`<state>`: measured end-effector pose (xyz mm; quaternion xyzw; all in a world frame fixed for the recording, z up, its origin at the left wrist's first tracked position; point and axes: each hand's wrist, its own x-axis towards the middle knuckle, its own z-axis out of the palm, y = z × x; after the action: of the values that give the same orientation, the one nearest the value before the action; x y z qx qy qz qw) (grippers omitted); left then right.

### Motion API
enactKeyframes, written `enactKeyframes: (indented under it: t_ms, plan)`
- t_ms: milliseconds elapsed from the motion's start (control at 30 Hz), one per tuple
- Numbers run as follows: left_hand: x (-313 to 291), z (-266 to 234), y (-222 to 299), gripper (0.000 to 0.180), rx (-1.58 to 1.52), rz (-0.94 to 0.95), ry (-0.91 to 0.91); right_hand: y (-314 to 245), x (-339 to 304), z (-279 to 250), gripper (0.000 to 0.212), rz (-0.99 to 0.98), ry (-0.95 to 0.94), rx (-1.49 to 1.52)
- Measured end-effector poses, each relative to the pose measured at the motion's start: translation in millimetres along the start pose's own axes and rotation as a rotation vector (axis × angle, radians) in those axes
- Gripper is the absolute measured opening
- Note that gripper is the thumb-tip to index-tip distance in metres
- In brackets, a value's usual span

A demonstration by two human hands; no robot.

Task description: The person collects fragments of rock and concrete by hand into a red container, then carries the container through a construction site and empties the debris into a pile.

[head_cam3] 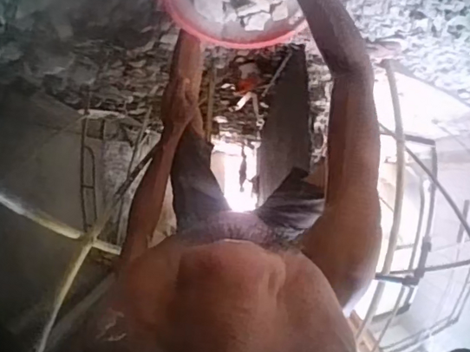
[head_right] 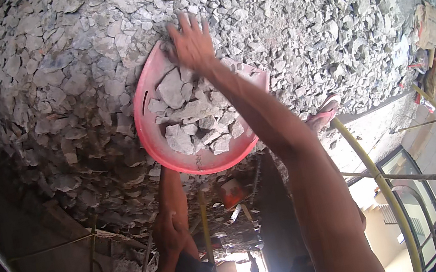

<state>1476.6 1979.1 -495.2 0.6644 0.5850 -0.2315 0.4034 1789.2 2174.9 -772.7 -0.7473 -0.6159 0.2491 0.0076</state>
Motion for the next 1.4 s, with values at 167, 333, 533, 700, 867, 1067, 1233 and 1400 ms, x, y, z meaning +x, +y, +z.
enactKeyframes:
  t_ms: [167, 333, 533, 700, 867, 1067, 1233, 1400]
  plan:
    - [-4, 16, -1, 0.024, -0.022, -0.043, -0.061, 50, 62, 28, 0.055, 0.154, 0.018, -0.252]
    - [-4, 11, 2, 0.027, 0.007, -0.043, -0.033, 49, 46, 14, 0.040, 0.114, -0.170, -0.196]
    - [0, 11, 10, 0.030, 0.033, 0.012, -0.039, 75, 8, 41, 0.049, -0.140, 0.079, -0.272]
    - [-1, 11, 17, 0.029, 0.068, -0.011, -0.060, 65, -25, 47, 0.044, -0.073, -0.081, -0.018]
    - [-1, 12, 21, 0.030, 0.051, -0.022, -0.058, 58, -58, 49, 0.036, 0.063, 0.015, 0.180]
    - [-3, 13, 20, 0.023, 0.077, 0.017, -0.048, 34, -152, 60, 0.042, 0.060, 0.234, 0.345]
    - [-2, 11, 26, 0.026, 0.083, 0.018, -0.090, 9, -237, 51, 0.051, 0.166, 0.032, 0.367]
    - [-9, 9, 15, 0.030, 0.066, -0.054, -0.104, 3, -206, 5, 0.054, 0.091, -0.282, 0.261]
